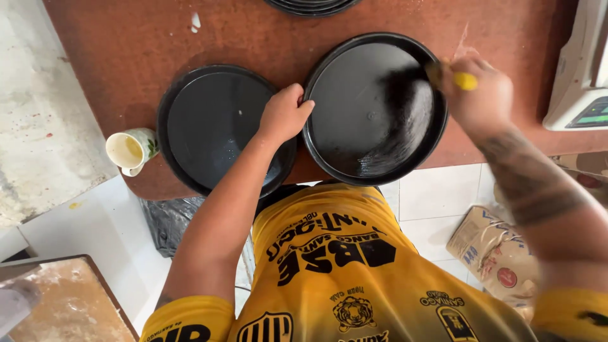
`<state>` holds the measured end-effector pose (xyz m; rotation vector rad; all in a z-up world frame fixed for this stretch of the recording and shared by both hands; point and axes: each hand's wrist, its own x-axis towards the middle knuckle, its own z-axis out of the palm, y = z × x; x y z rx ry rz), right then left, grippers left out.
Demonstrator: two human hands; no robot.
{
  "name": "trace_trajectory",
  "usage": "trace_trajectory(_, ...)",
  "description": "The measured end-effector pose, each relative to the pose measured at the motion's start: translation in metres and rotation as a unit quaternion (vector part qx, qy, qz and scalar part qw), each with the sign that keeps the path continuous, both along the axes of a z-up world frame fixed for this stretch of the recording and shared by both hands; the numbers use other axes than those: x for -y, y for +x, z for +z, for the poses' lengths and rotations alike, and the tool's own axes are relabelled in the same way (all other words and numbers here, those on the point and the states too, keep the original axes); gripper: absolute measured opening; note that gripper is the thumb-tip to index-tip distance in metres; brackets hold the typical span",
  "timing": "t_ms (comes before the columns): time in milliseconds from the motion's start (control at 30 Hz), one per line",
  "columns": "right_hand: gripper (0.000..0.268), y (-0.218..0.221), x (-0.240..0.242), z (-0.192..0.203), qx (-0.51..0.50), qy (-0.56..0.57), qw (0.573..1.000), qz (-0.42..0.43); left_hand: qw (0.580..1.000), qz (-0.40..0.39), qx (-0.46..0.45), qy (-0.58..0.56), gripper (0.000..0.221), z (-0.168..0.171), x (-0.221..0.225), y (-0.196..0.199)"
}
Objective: Greasing multiple round pizza pans with oil using a brush
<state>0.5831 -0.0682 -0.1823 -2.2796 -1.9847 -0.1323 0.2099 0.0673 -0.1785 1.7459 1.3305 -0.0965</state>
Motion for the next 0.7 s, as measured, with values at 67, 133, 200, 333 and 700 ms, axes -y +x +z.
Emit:
trace_trajectory(67, 0.018, -0.044, -0.024, -0.002, -0.092, 0.024, 0.993, 0.071, 0.999, 0.008, 0.039, 0.005, 0.034, -0.006, 0.009, -0.003)
trace_trajectory(133, 0.018, -0.094, -0.037, -0.008, -0.183, 0.048, 0.971, 0.147, 0.997, 0.021, 0.078, 0.011, 0.04, -0.011, 0.014, -0.005)
trace_trajectory(200, 0.016, -0.154, -0.034, -0.019, -0.334, 0.097, 0.916, 0.2, 0.992, 0.086, 0.097, -0.006, 0.05, -0.017, 0.018, -0.008)
trace_trajectory(333, 0.031, -0.159, 0.028, 0.046, -0.524, -0.005, 0.823, 0.221, 0.991, 0.08, 0.109, 0.005, 0.052, -0.027, 0.037, -0.013)
trace_trajectory(700, 0.015, -0.032, 0.096, 0.116, -0.61, 0.307, 0.63, -0.371, 0.954, 0.207, 0.137, 0.165, 0.042, 0.071, 0.001, -0.014)
